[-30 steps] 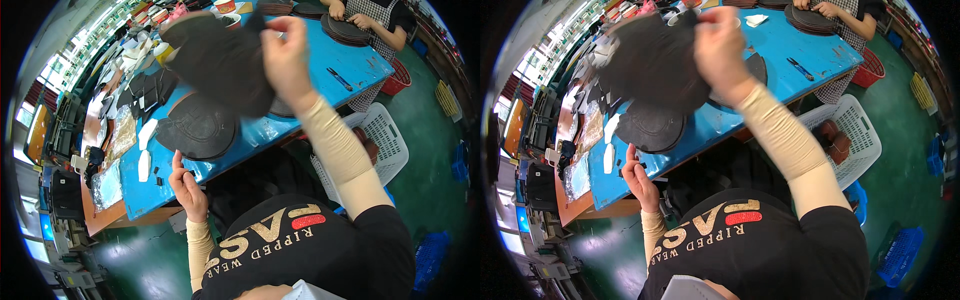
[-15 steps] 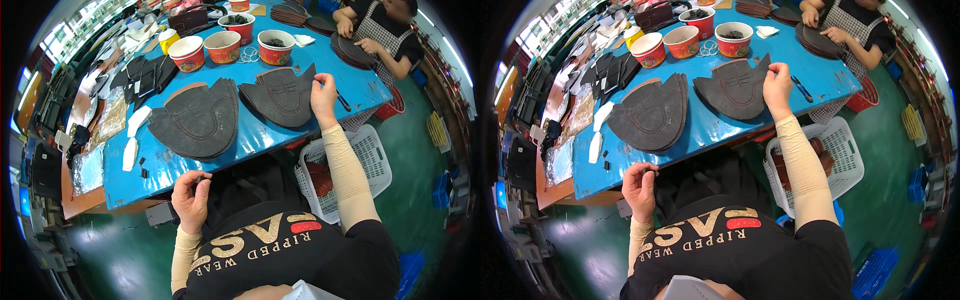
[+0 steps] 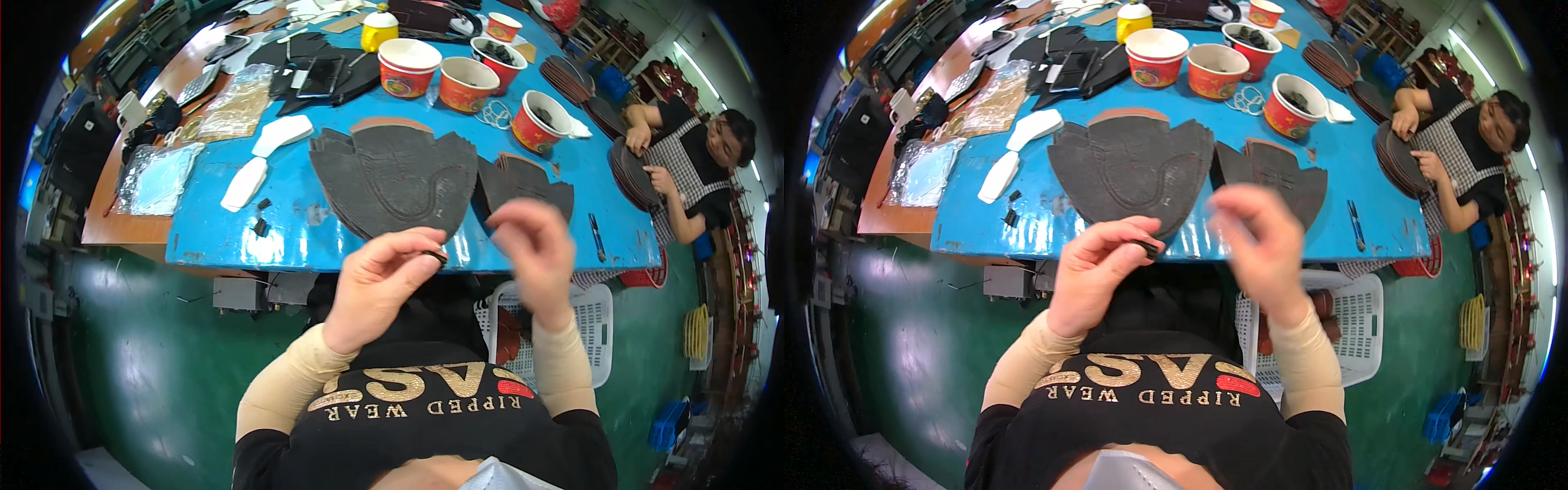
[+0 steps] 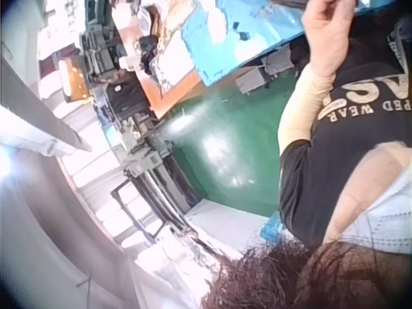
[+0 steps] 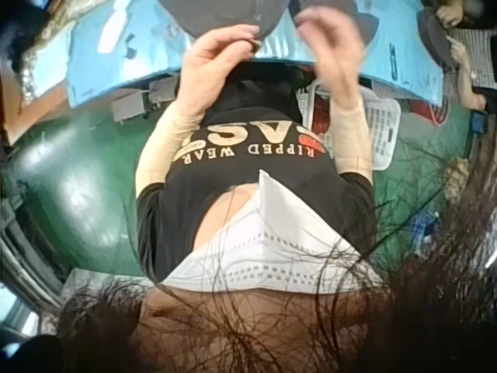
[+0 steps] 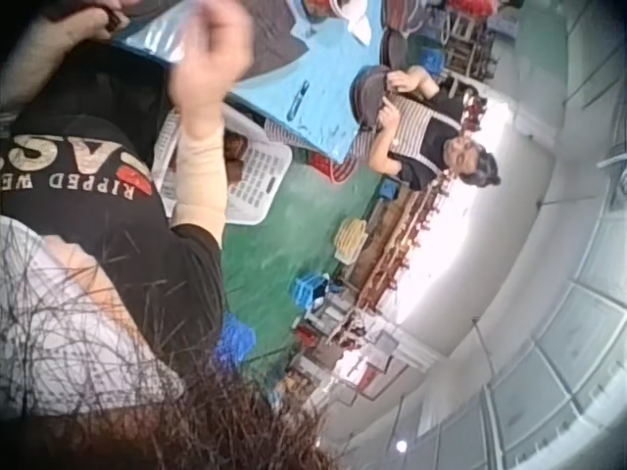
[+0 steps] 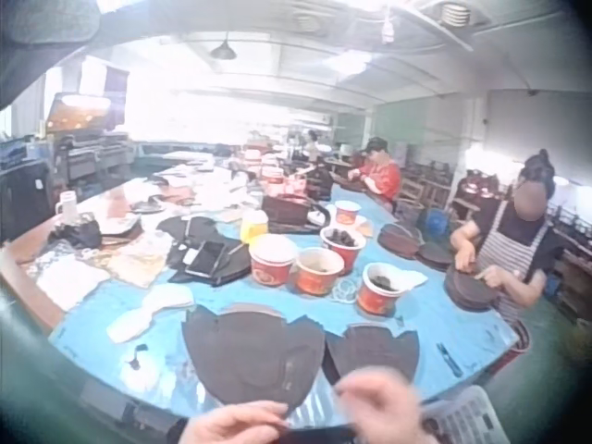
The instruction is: The person threads and assembles shoe upper components with plastic threading pieces by hand, using small snips to complete the assembly.
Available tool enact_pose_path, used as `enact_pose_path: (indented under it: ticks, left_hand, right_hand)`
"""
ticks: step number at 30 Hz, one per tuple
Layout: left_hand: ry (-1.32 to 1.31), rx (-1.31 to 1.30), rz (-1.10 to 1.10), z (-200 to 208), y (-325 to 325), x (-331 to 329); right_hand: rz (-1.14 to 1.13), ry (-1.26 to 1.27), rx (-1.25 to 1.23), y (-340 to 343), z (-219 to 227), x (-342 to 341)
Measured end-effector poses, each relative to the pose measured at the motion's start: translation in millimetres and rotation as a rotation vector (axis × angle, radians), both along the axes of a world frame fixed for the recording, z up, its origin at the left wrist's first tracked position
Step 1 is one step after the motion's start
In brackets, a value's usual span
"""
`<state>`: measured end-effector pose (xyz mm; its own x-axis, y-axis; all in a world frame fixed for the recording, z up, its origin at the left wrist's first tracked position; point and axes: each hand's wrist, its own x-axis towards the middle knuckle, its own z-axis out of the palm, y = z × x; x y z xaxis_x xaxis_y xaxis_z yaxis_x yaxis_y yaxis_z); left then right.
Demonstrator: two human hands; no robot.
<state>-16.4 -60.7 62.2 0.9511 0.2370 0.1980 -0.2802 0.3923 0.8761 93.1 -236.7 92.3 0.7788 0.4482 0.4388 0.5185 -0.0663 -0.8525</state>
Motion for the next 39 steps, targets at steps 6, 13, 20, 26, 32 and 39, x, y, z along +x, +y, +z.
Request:
enact_pose_path:
  ticks: [6, 13, 20, 26, 32, 39]
  left_hand:
    - [-0.079, 0.278, 0.238, 4.3, 8.9, -0.8]
    - [-0.127, 0.420, 0.351, -3.7, 17.9, 0.1]
    - [-0.153, 0.462, 0.333, 7.1, 26.3, 4.3]
    - [-0.099, 0.416, 0.349, 9.3, 30.7, 12.2]
    - [-0.107, 0.361, 0.329, 8.4, 34.9, 17.4]
    - [-0.047, 0.188, 0.309, 0.6, 40.6, 17.2]
  right_hand:
    - [0.295, 0.164, 0.197, 48.8, -17.1, -26.3]
    - [0.411, 0.511, 0.287, 59.6, -17.5, -15.4]
    - [0.511, 0.610, 0.322, 74.4, -4.9, -5.6]
    - [0.459, 0.501, 0.225, 70.1, 0.9, 0.5]
    - [0.453, 0.554, 0.192, 77.0, 5.3, 2.0]
    - [0.345, 0.201, 0.045, 86.1, -0.7, 2.8]
